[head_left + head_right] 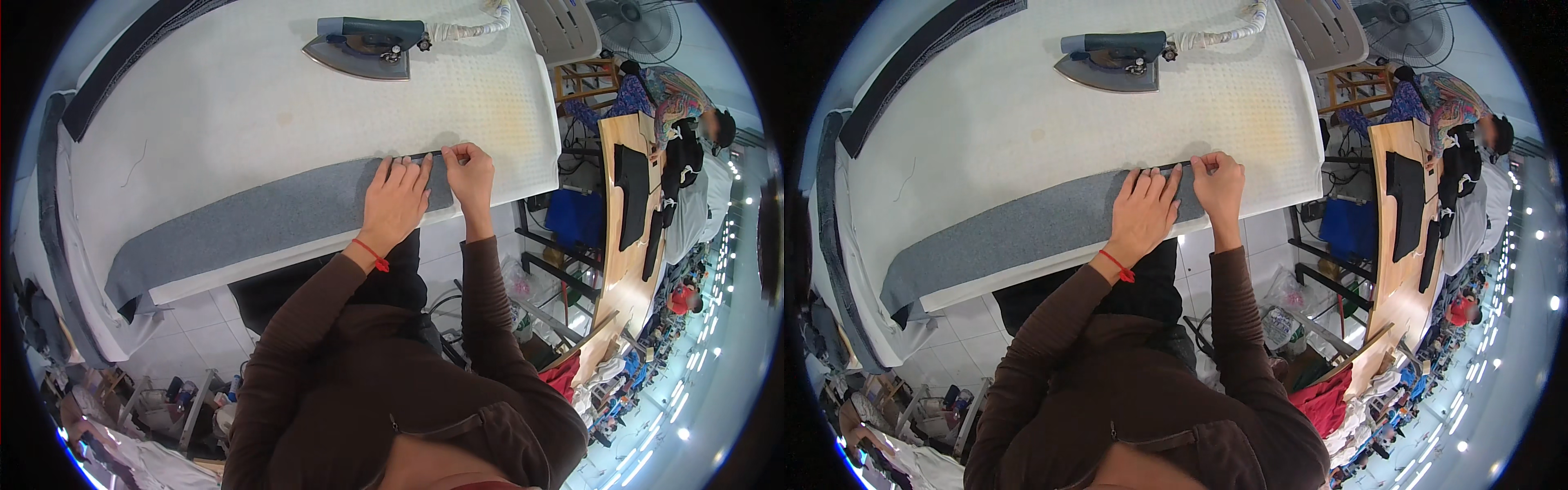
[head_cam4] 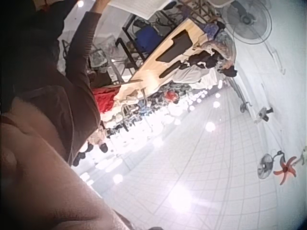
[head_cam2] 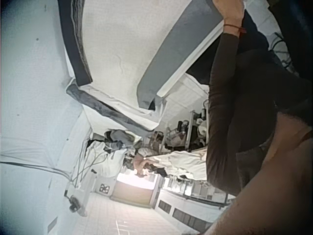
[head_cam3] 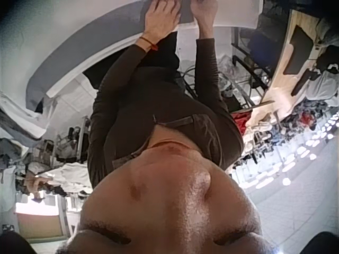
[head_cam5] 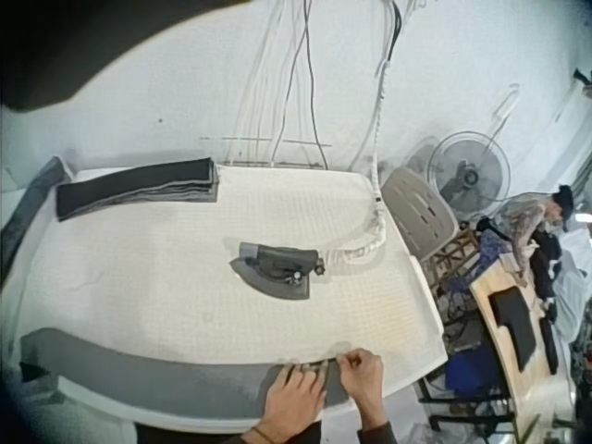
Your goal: The person irons a long strip of gray fabric on a white ironing board, repeatedly folding and pressing sections with a steam iron. They adjust the fabric edges and reposition the strip multiple times to ensure even pressing along its length.
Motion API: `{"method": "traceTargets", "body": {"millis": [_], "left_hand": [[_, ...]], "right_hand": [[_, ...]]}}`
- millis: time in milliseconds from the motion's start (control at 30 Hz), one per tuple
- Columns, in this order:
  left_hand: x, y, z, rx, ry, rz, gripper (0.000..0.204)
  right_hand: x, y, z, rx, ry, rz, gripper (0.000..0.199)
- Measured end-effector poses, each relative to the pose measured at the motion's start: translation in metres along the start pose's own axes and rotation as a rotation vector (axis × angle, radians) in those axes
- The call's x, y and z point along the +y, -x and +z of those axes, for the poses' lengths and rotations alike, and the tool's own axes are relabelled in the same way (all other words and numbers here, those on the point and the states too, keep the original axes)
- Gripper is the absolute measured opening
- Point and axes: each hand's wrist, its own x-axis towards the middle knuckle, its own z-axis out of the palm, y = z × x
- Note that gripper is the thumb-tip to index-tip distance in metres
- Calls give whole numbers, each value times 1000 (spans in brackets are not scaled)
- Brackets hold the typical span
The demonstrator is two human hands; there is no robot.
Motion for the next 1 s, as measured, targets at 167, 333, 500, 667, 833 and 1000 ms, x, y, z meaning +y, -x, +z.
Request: {"method": "traceTargets", "body": {"millis": [167, 333, 500, 667, 833, 1000], "left_hand": [[-2, 2, 2, 35, 44, 11, 68], [-4, 3, 0, 41, 105, 2, 68], [-5, 2, -3, 50, 124, 13, 70], [-4, 2, -2, 23, 110, -3, 74], [-4, 2, -1, 3, 82, -2, 75], [-3, 2, -1, -9, 31, 3, 74]], "right_hand": [[4, -5, -3, -97, 29, 77, 24], [10, -7, -3, -151, 158, 10, 24], [5, -5, -4, -146, 194, -3, 22], [6, -5, -6, -173, 196, -18, 21], [7, -5, -4, -168, 220, -20, 22], [7, -2, 2, -116, 251, -34, 21]]}}
